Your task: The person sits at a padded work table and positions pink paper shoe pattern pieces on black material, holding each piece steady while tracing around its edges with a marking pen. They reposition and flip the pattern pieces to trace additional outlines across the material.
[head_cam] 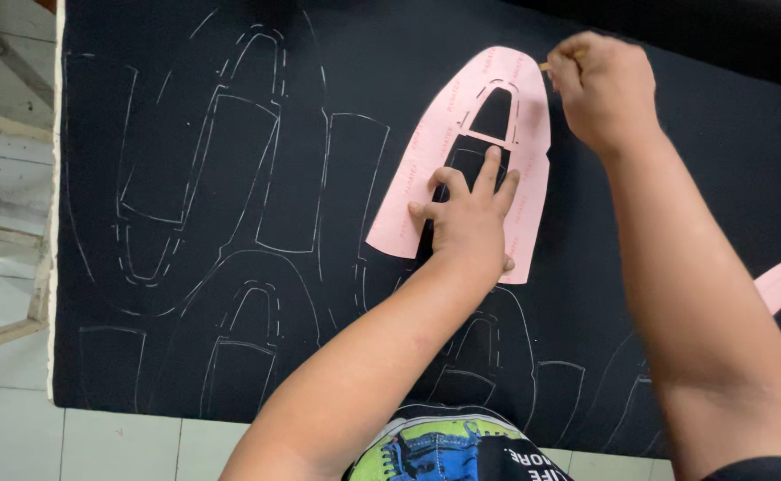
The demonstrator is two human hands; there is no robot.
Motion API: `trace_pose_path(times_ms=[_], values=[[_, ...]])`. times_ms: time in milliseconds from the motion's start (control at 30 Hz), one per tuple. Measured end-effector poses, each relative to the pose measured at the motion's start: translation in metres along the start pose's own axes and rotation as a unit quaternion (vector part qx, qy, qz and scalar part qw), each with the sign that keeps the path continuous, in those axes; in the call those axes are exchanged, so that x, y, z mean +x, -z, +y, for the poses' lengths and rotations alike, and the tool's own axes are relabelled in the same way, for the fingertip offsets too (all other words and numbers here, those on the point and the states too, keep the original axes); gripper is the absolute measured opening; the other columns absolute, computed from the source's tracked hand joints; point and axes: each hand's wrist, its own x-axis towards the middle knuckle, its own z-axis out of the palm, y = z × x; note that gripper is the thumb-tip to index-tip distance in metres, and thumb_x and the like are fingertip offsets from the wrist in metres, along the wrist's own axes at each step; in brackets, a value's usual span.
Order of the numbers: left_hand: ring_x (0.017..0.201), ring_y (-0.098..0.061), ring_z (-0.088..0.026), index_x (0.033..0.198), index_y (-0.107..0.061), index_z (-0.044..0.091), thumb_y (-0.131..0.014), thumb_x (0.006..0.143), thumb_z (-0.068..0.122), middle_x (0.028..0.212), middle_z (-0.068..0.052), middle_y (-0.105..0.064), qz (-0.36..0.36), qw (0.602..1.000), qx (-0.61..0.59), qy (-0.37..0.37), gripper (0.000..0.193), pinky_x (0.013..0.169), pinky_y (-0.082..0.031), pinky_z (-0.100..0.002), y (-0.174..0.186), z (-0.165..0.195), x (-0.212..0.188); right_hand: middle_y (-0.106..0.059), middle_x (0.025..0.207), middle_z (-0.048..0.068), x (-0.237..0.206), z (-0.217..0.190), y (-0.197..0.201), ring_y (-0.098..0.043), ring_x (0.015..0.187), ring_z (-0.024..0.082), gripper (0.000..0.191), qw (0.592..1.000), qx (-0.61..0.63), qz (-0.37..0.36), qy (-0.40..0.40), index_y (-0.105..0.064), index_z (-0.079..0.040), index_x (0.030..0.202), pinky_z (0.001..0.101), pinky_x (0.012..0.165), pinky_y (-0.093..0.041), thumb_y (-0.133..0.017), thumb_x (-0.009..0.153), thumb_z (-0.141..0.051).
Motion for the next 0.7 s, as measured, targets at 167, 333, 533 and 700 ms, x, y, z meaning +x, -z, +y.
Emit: trace_pose_path(times_ms=[167, 333, 533, 700], values=[[0.131, -0.029, -0.056, 0.163, -0.011, 0.032, -0.084, 0.071, 0.062, 0.171, -0.003, 0.006, 0.005, 1.0, -0.001, -0.008, 0.121, 0.088, -0.051, -0.071, 0.001, 0.0, -0.001, -0.075, 0.087, 0.008, -0.055, 0.008, 0.007, -0.073, 0.076, 0.022, 0.019, 0.992, 0.027, -0.037, -0.117, -0.076, -0.005, 0.105, 0.0338, 0.072, -0.056, -0.065, 0.108, -0.02], [0.133, -0.027, -0.056, 0.163, -0.011, 0.032, -0.084, 0.071, 0.062, 0.17, -0.003, 0.004, -0.002, 1.0, 0.004, -0.005, 0.122, 0.088, -0.051, -0.071, 0.003, 0.001, 0.0, -0.076, 0.09, 0.009, -0.097, 0.008, 0.007, -0.074, 0.081, 0.02, 0.018, 0.988, 0.067, -0.035, -0.135, -0.076, -0.004, 0.108, 0.0318, 0.074, -0.056, -0.065, 0.106, -0.018], [0.133, -0.028, -0.056, 0.162, -0.015, 0.033, -0.082, 0.071, 0.065, 0.17, -0.005, 0.004, 0.007, 1.0, 0.017, -0.012, 0.118, 0.088, -0.054, -0.067, 0.002, 0.0, -0.001, -0.075, 0.095, 0.012, -0.132, -0.001, 0.008, -0.074, 0.083, 0.026, 0.016, 0.985, 0.066, -0.026, -0.159, -0.076, -0.004, 0.108, 0.0353, 0.076, -0.056, -0.065, 0.105, -0.016], [0.13, -0.03, -0.055, 0.162, -0.015, 0.031, -0.08, 0.07, 0.069, 0.169, -0.007, 0.003, 0.029, 0.999, 0.035, -0.016, 0.119, 0.087, -0.055, -0.065, 0.0, 0.0, -0.002, -0.074, 0.097, 0.015, -0.198, -0.037, 0.019, -0.074, 0.085, 0.03, 0.018, 0.979, 0.062, -0.084, -0.172, -0.075, -0.005, 0.107, 0.0376, 0.075, -0.057, -0.066, 0.1, -0.019]])
